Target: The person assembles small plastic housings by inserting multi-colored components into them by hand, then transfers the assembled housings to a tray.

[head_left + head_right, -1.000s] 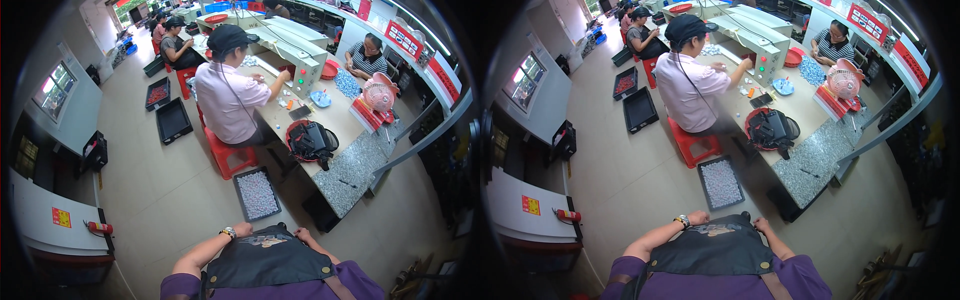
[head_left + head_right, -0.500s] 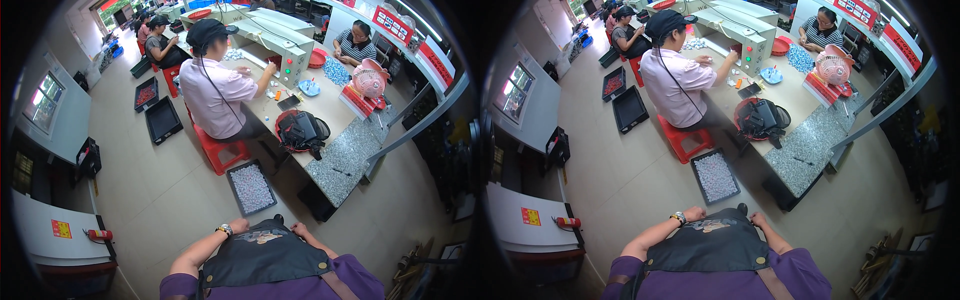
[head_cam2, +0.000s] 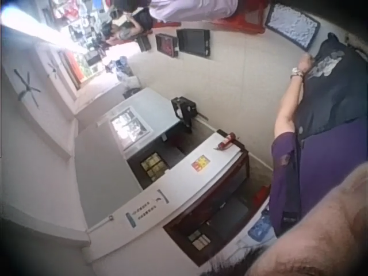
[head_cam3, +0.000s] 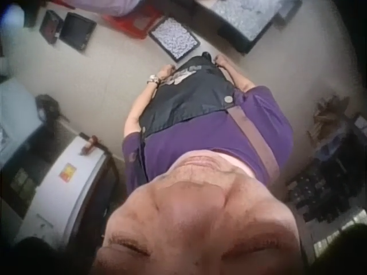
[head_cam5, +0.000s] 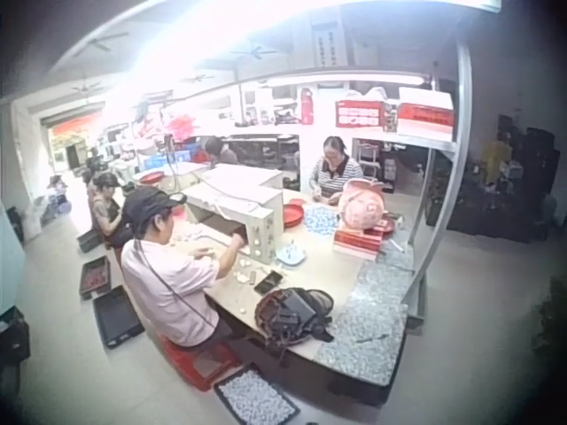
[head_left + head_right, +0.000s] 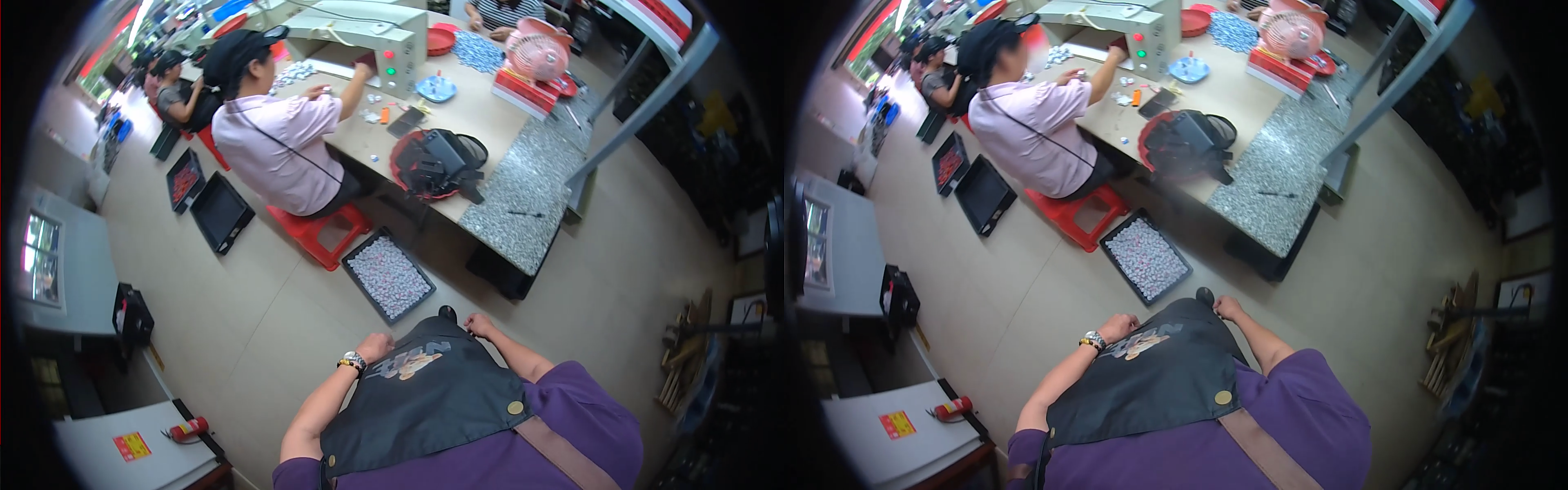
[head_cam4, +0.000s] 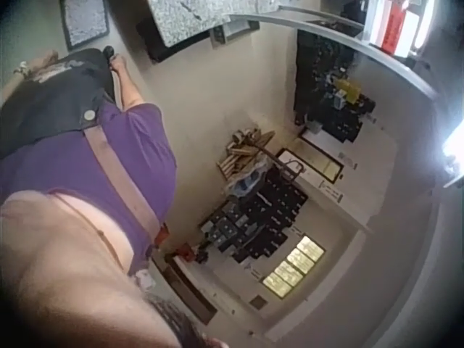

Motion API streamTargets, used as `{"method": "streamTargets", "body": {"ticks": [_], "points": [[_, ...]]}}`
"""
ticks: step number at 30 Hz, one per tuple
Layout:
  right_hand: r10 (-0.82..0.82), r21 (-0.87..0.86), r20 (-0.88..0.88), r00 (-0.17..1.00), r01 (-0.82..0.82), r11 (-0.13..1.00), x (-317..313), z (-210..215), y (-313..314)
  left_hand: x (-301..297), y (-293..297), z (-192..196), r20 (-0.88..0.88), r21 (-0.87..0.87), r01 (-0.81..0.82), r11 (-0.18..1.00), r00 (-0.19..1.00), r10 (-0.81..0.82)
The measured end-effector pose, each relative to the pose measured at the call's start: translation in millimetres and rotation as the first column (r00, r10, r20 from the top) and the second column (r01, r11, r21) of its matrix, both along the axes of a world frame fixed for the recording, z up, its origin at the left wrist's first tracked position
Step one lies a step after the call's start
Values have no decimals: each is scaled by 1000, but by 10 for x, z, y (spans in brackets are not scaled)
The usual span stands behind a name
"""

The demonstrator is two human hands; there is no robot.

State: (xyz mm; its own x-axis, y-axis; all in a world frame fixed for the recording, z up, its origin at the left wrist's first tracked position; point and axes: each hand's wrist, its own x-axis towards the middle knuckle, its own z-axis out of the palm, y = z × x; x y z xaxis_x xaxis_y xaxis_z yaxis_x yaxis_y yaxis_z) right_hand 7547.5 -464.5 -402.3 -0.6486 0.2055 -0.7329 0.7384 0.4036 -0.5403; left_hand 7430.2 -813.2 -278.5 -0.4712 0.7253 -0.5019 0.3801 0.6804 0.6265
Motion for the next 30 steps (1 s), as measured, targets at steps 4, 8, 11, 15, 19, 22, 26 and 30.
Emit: {"method": "streamTargets", "body": {"ticks": [4, 8, 11, 15, 19, 22, 26, 30], "points": [[20, 4, -29, 999, -20, 1000, 44, 14, -12, 28, -19, -87, 11, 18, -3, 1000, 1000, 2], [-12, -8, 20, 1000, 12, 1000, 176, 76, -60, 59, 41, -80, 69, -1, 9, 1000, 998, -9], [-29, -9, 36, 999, 29, 1000, 212, 104, -82, 29, 73, -42, 84, -29, -13, 999, 996, 15], [-31, -14, 36, 999, 32, 999, 161, 116, -58, 9, 72, -30, 89, -38, -17, 999, 996, 20], [-34, -6, 62, 998, 34, 999, 114, 144, -16, -12, 95, -9, 71, -50, -3, 999, 997, 6], [-28, -14, 65, 998, 29, 999, 95, 90, 20, 12, 89, -25, 83, -24, -3, 1000, 996, 5], [-26, -11, 83, 996, 27, 1000, 84, 79, 12, -1, 97, -22, 73, -26, -3, 1000, 997, 5], [-1, -10, 51, 999, 1, 1000, 80, 27, -13, 5, 76, -62, 74, -28, 0, 1000, 997, 2]]}}
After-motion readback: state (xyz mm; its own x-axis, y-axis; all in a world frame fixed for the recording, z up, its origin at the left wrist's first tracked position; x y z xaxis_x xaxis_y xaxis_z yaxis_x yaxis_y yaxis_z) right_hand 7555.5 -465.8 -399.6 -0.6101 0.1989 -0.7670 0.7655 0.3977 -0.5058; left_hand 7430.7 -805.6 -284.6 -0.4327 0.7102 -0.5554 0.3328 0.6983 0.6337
